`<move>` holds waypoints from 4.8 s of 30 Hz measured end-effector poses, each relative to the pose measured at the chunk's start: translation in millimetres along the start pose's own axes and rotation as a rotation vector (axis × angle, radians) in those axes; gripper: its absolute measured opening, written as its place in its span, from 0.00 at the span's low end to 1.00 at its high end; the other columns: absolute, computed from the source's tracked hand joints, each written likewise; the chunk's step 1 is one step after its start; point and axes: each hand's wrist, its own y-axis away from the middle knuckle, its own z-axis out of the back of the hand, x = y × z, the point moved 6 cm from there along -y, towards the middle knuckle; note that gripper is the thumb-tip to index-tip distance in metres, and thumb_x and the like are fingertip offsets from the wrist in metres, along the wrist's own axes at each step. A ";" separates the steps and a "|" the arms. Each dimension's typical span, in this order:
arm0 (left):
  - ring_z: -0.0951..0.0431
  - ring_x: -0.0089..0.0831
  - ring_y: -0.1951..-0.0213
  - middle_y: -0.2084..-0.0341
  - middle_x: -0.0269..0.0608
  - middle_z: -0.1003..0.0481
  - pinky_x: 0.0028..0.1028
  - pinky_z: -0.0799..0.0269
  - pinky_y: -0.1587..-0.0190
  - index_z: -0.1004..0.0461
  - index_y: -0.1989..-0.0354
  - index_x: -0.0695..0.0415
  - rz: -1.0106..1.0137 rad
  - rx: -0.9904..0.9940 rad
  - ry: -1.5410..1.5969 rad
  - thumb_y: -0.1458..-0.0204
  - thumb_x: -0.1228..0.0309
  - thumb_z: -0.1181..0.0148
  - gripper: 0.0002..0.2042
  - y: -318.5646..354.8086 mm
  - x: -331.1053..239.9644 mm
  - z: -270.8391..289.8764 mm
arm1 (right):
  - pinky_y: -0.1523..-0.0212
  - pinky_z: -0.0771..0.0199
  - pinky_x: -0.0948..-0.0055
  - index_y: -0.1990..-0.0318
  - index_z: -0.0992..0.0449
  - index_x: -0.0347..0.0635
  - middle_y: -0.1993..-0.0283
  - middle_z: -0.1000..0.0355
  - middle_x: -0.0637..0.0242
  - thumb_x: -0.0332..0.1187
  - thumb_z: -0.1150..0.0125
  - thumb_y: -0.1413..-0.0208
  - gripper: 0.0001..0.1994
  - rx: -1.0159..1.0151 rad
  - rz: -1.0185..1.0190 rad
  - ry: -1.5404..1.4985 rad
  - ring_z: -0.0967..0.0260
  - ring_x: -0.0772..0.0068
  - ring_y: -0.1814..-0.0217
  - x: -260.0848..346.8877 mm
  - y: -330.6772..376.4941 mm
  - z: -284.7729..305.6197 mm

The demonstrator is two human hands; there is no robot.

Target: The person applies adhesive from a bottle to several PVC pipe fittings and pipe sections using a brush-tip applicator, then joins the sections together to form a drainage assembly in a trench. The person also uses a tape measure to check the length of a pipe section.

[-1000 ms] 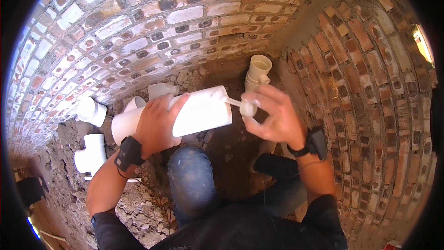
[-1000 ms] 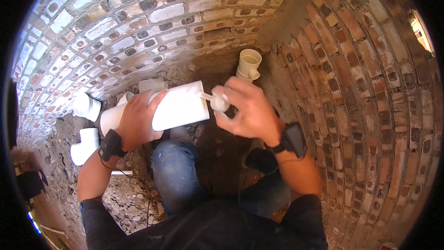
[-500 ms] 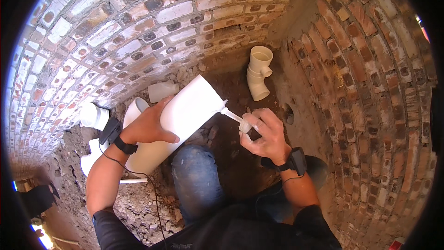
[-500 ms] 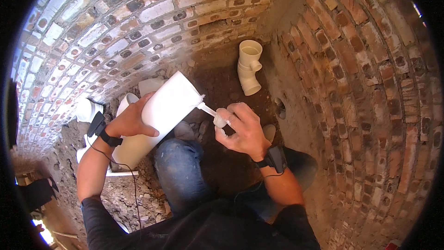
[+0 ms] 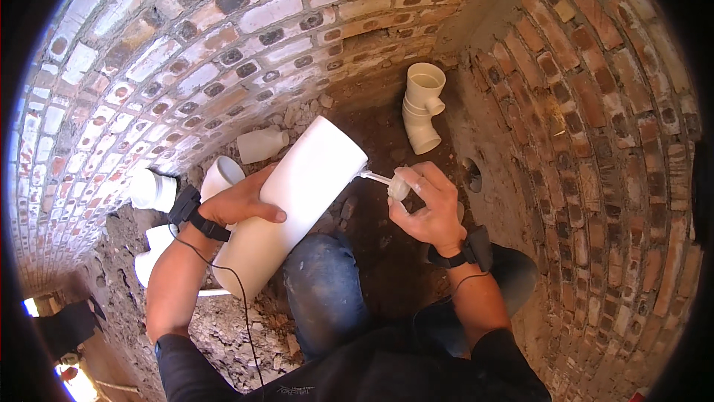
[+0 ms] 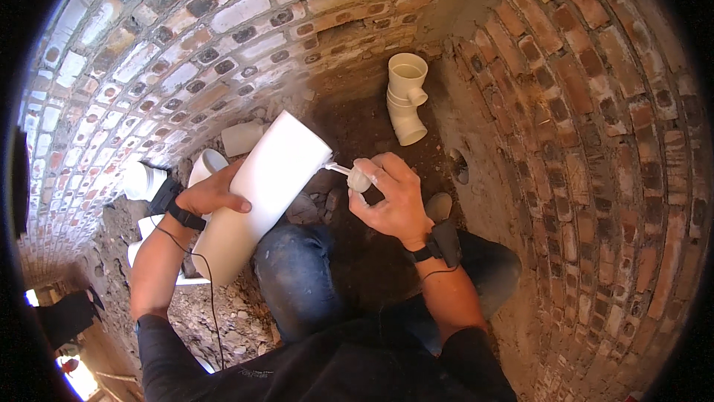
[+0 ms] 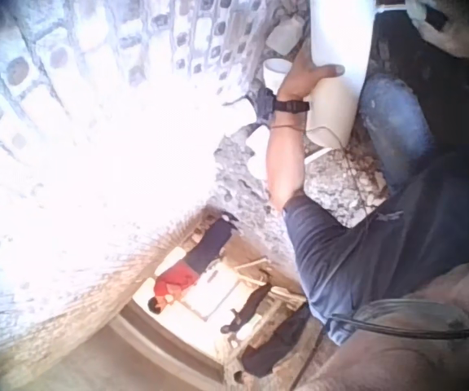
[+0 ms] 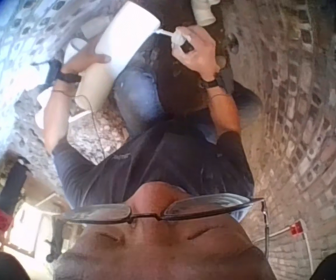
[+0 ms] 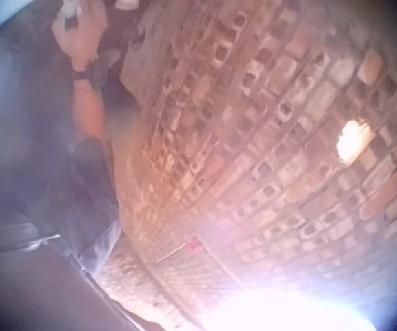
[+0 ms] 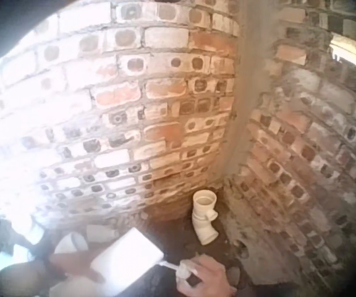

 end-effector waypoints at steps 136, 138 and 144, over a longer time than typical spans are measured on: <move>0.29 0.32 0.43 0.45 0.42 0.27 0.31 0.34 0.38 0.37 0.35 0.65 -0.010 -0.153 0.225 0.62 0.61 0.21 0.45 -64.5 114.1 19.8 | 0.72 0.31 0.76 0.64 0.19 0.31 0.76 0.26 0.66 0.32 0.27 0.51 0.13 0.178 -0.604 -0.078 0.34 0.81 0.75 -83.0 -80.1 -136.6; 0.29 0.32 0.42 0.44 0.43 0.28 0.32 0.33 0.38 0.39 0.32 0.64 -0.007 -0.111 0.237 0.62 0.61 0.22 0.46 -63.7 112.2 18.8 | 0.73 0.36 0.81 0.63 0.19 0.32 0.75 0.28 0.75 0.31 0.28 0.47 0.11 0.183 -0.621 -0.102 0.38 0.88 0.73 -87.9 -75.4 -139.1; 0.33 0.33 0.38 0.38 0.46 0.31 0.33 0.38 0.35 0.47 0.26 0.62 0.014 -0.104 0.598 0.60 0.63 0.24 0.51 -51.4 105.8 25.6 | 0.74 0.33 0.79 0.60 0.19 0.31 0.69 0.23 0.70 0.34 0.32 0.41 0.12 -0.047 -1.038 -0.448 0.31 0.82 0.73 -126.3 -3.9 -110.2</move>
